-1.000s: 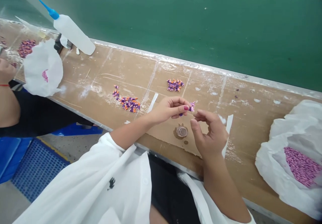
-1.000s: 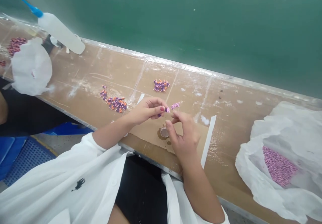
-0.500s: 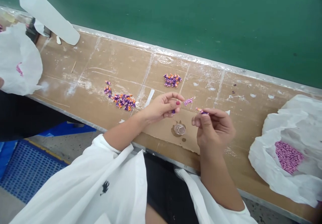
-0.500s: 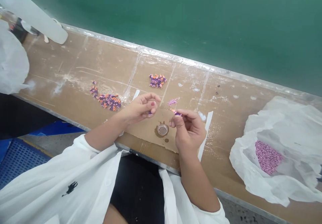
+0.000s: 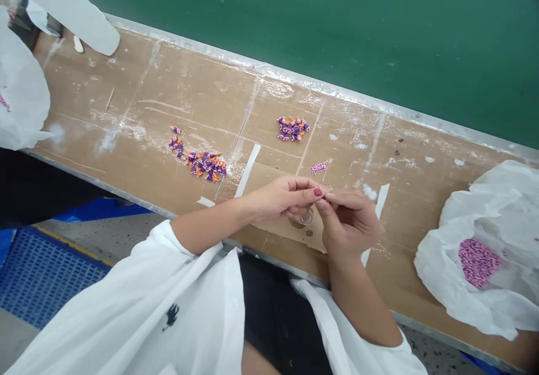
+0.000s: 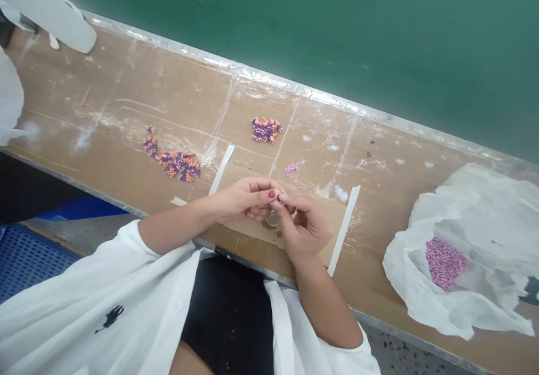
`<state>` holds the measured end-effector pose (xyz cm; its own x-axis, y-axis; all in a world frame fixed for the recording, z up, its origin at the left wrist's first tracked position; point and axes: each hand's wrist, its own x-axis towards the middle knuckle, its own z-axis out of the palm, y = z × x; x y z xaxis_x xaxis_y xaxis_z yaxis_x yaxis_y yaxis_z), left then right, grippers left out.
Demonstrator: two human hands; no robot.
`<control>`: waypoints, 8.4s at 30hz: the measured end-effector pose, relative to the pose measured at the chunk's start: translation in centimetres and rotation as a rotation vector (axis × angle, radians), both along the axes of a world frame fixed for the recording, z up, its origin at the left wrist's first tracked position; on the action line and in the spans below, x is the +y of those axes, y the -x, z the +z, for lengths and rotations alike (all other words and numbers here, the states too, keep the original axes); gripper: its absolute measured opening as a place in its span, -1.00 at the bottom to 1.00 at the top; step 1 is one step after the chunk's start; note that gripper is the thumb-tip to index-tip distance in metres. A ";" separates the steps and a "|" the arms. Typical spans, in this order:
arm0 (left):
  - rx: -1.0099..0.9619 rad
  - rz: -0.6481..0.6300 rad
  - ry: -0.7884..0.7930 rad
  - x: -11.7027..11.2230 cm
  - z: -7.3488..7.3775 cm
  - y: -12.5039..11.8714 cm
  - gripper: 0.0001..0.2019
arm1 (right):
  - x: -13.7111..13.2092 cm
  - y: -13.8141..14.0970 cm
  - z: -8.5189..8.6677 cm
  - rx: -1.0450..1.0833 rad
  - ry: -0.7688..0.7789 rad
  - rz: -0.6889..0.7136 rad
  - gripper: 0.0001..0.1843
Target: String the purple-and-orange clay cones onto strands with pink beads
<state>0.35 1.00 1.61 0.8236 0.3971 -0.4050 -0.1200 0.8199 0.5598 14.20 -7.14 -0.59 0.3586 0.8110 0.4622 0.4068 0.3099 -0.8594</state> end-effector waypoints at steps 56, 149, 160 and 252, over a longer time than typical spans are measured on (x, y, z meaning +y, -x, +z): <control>0.027 0.078 -0.315 0.1 0.3 0.4 -0.60 | 0.2 0.2 0.2 0.458 0.196 0.126 -0.94; -0.048 -0.122 -0.286 0.9 -0.6 0.8 -0.46 | -1.1 -0.8 2.7 -0.552 -0.005 0.129 -0.70; -0.047 0.118 -0.529 1.9 0.2 0.9 -0.57 | -1.7 -2.3 1.8 -0.199 -0.158 0.012 -0.56; 0.885 0.044 -1.232 5.3 0.4 4.4 -0.90 | 1.4 -4.5 -2.3 -0.623 0.299 0.109 -0.84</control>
